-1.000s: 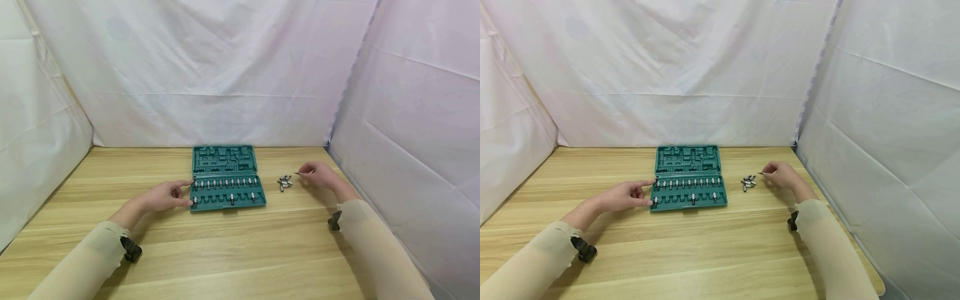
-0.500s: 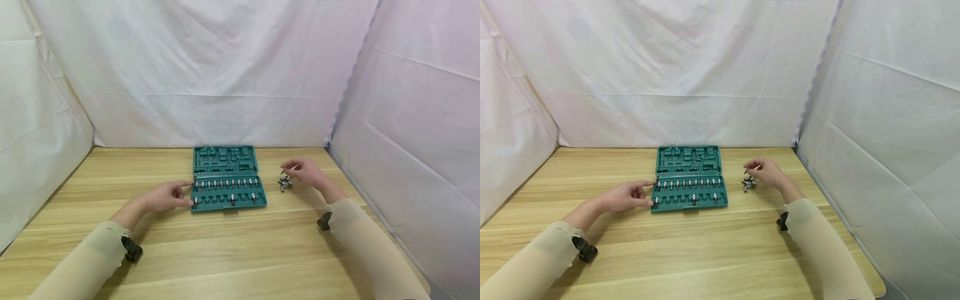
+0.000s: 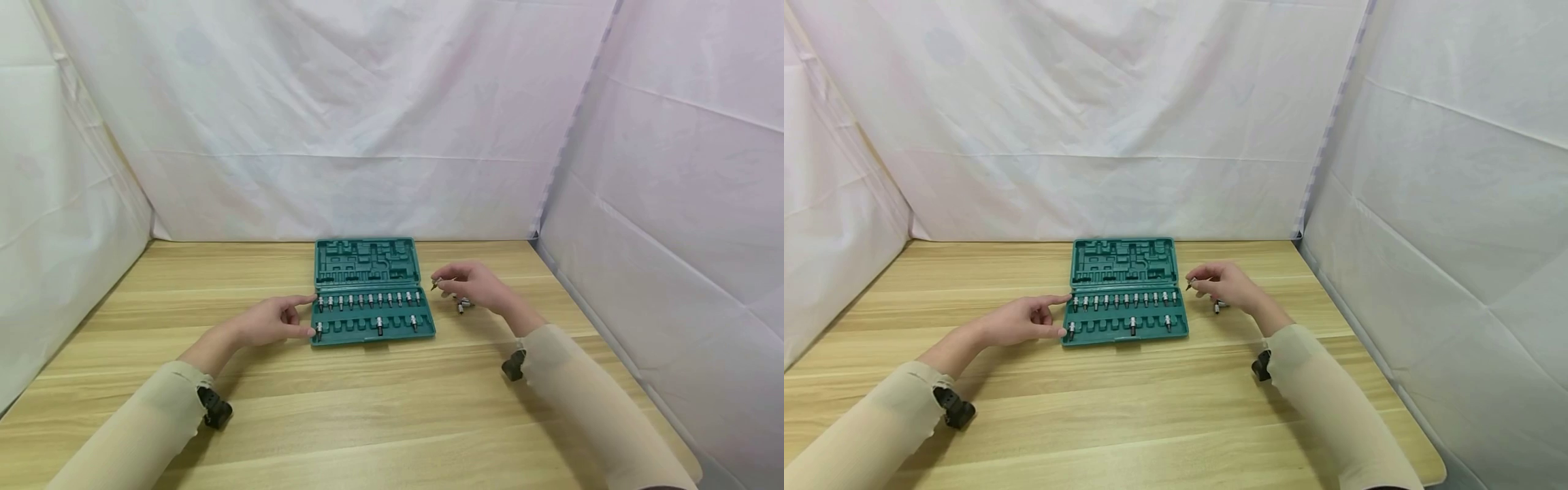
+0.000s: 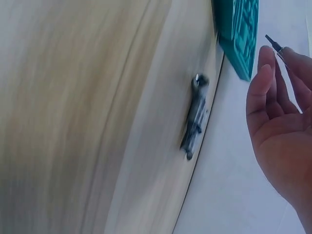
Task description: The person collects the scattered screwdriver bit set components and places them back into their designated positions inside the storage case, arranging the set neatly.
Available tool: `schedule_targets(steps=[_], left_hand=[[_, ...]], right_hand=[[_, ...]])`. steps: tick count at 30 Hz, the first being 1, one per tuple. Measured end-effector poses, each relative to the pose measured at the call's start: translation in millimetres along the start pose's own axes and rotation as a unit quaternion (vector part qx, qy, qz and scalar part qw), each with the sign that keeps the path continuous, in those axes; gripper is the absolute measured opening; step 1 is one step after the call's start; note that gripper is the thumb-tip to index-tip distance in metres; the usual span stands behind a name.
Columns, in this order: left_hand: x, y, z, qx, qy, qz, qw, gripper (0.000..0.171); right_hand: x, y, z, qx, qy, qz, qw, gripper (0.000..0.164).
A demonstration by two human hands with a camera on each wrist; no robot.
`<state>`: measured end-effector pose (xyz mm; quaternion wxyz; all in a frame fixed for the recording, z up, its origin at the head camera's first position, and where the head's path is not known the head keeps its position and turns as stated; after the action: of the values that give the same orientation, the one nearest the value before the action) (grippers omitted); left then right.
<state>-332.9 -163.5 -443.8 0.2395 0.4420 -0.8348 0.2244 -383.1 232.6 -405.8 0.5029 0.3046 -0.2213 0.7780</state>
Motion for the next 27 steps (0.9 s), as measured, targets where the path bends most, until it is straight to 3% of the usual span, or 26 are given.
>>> schedule_targets(steps=[5, 16, 27], left_hand=[[0.3, -0.2, 0.4, 0.001, 0.001, 0.001, 1.0000, 0.089], [0.6, -0.1, 0.6, -0.002, -0.001, 0.001, 1.0000, 0.089], [0.8, 0.5, 0.1, -0.004, 0.004, 0.002, 1.0000, 0.089]], right_hand=[[-12.4, 4.9, 14.1, 0.007, 0.022, 0.003, 1.000, 0.044], [-30.6, 15.1, 40.2, 0.020, 0.036, -0.017, 0.999, 0.041], [-62.9, 29.8, 67.3, 0.043, 0.027, 0.018, 0.999, 0.037]])
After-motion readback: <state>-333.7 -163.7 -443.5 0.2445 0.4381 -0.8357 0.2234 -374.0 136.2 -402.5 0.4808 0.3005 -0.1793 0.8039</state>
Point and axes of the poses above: each hand's wrist, its own y-axis towards the middle knuckle, its own x-axis out of the back of the hand, z = x × y, the point moved 8 cm from there along y, towards the middle knuckle, and after that the axes turned 6 degrees about -y, right-handed, at the moved point
